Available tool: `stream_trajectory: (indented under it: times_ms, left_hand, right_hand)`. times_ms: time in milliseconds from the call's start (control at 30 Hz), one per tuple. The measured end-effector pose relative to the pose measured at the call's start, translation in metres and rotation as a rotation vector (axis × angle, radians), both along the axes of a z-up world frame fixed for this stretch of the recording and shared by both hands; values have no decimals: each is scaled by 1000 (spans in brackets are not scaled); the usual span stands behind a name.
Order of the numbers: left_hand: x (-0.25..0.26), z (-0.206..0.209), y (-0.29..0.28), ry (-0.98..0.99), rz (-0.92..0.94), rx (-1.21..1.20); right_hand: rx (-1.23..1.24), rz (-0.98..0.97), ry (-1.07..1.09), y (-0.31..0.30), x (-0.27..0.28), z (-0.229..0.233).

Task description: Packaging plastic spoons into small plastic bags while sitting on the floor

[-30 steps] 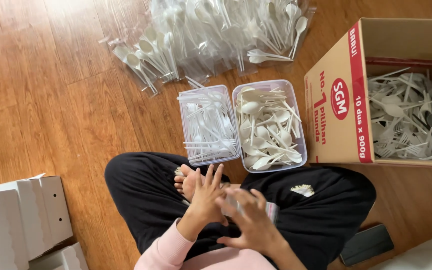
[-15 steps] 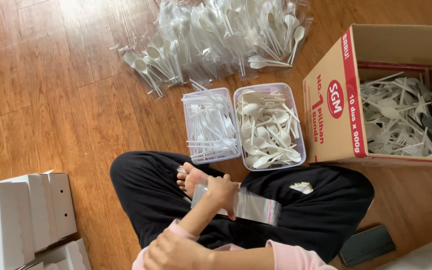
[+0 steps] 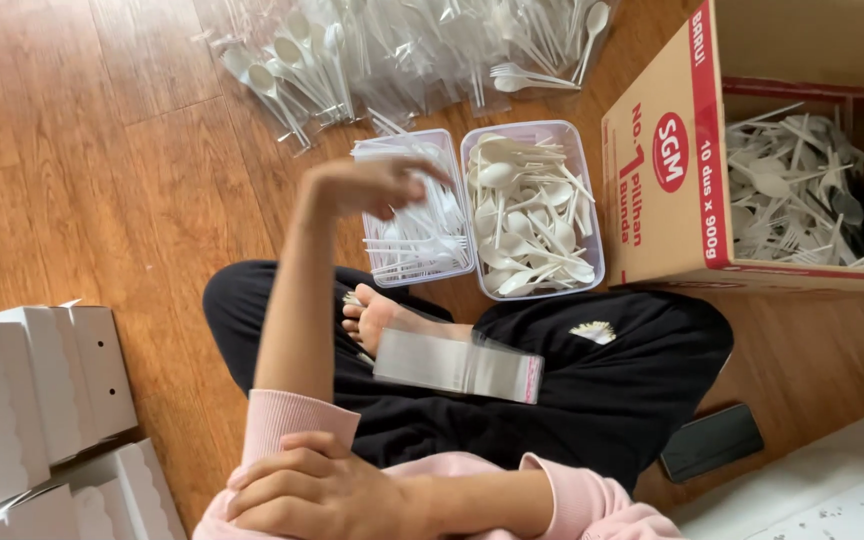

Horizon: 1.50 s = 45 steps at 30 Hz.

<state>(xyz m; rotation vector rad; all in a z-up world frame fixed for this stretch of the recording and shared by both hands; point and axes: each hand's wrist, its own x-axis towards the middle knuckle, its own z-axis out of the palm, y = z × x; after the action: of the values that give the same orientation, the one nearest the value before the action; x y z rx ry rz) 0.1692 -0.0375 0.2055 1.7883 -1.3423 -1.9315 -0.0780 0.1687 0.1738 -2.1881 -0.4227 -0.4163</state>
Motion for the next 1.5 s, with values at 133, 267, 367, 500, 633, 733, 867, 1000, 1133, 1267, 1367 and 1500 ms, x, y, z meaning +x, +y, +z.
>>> stream_trajectory:
  times_ms: [133,267,367,500,633,733,867,1000,1133,1267,1367,1500]
  left_hand:
    - [-28,-3,29,-344,97,-167]
    - [-140,-107,59,-544,-197,-635]
    - [-192,-174,82,-668,-159,-658]
    - [-215,-233,96,-794,-172,-717]
    - [-215,-228,113,-812,-174,-771]
    - [-204,-224,112,-716,-135,-773]
    - [-193,-197,116,-489,-38,-696]
    - [-180,-173,124,-440,64,-875]
    - [-166,-144,122,-248,175,-887]
    - [-163,-110,119,123,429,-720]
    - [-156,-81,116,355,607,-717]
    - [-143,-106,103,593,825,-854]
  right_hand:
    - [433,233,187,-17,-1,3]
    - [688,605,405,-89,-29,4]
    - [716,365,506,-133,-56,17]
    - [826,-142,502,-166,-103,-43]
    - [1391,-559,230,-197,-132,-124]
    - [1679,-573,54,-222,-139,-160]
    - [1559,-710,124,-243,-138,-172]
    - [1193,-909,219,-282,-116,-171]
    - [242,-1155,207,-319,-92,-192]
    - [-51,-1115,544,-323,-73,-209]
    - [-234,-1048,500,-323,-68,-223]
    - [-247,-1066,441,-332,-72,-250]
